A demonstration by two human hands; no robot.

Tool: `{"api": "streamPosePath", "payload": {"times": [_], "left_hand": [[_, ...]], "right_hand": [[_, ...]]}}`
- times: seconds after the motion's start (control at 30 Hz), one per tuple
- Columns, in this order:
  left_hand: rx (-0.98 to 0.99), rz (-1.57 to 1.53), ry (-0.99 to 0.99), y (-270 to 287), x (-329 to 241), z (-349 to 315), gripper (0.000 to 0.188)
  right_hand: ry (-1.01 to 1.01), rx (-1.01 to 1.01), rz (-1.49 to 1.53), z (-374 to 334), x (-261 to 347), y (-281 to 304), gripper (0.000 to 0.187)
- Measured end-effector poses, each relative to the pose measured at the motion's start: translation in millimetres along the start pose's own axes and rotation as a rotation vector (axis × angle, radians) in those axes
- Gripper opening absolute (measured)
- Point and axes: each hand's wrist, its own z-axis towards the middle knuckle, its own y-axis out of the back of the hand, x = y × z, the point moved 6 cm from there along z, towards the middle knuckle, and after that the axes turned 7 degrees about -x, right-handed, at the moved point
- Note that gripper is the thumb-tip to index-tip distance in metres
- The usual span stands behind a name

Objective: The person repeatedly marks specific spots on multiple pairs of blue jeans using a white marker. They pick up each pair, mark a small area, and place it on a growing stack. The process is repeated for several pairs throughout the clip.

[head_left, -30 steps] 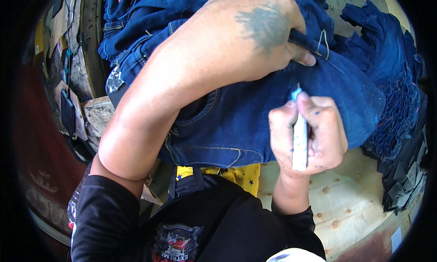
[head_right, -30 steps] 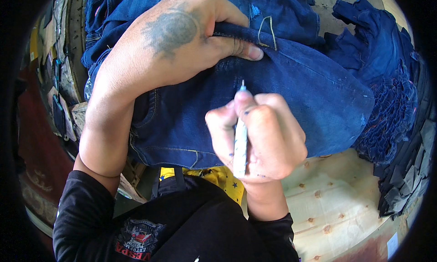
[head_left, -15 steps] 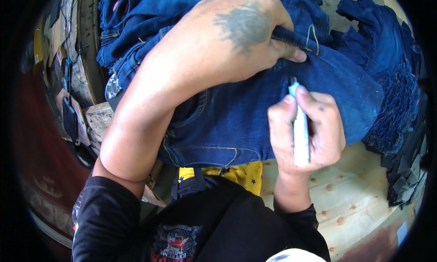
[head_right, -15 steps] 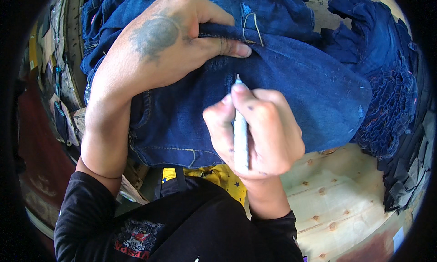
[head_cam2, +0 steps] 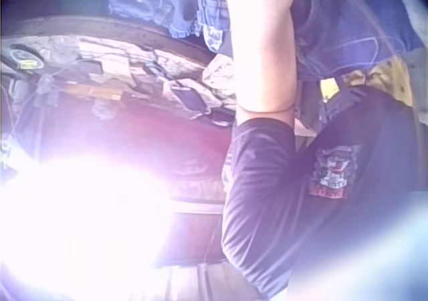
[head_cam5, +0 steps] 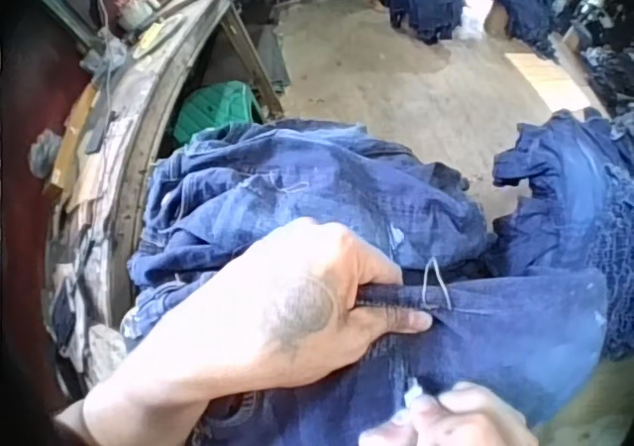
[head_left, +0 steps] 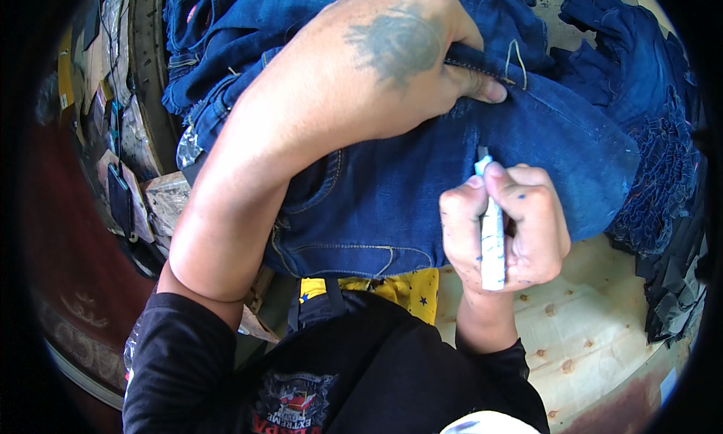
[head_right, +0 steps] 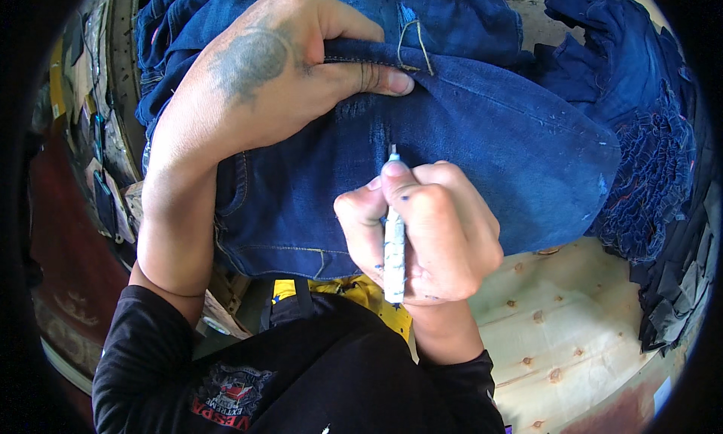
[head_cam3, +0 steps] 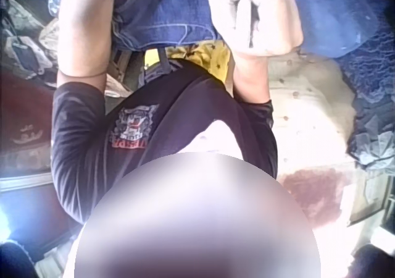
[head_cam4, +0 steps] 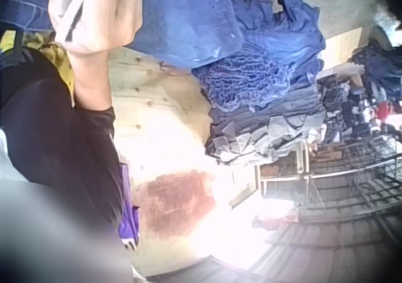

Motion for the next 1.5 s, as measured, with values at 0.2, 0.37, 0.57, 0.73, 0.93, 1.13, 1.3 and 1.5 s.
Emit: {"api": "streamPosePath", "payload": {"times": [0.2, 0.37, 0.57, 0.73, 0.93, 1.13, 1.3, 1.5], "left_hand": [[-0.012, -0.07, -0.035, 5.4, -2.8, 0.8, 0.033], [-0.021, 0.06, 0.009, -1.3, -3.9, -0.6, 0.033], [-0.039, 0.088, 0.096, -6.1, -7.7, -2.6, 0.037], [-0.055, 0.198, 0.108, -6.1, -13.4, -1.5, 0.039], [-0.065, 0.13, 0.049, -3.5, -15.0, -2.4, 0.038], [-0.081, 0.077, 0.053, -6.5, -12.4, -2.3, 0.037], [-0.015, 0.207, 0.105, -7.1, -11.9, 1.1, 0.038], [-0.09, 0.191, 0.05, -3.4, -17.1, -3.3, 0.039]], "right_hand": [[0.029, 0.018, -0.006, -0.8, 1.8, 0.1, 0.014], [-0.012, -0.004, -0.05, -2.8, -0.6, 0.5, 0.013], [-0.03, -0.025, -0.088, -4.9, -1.7, 3.1, 0.013], [0.005, -0.036, 0.023, -4.9, -0.8, 3.1, 0.014], [-0.032, -0.004, -0.031, -4.6, -4.3, 2.4, 0.014], [-0.08, 0.004, -0.122, -5.5, -6.9, 2.3, 0.012], [-0.002, -0.089, -0.018, -3.8, -3.4, 5.1, 0.013], [0.002, -0.079, 0.029, -3.6, -2.4, 5.3, 0.011]]}}
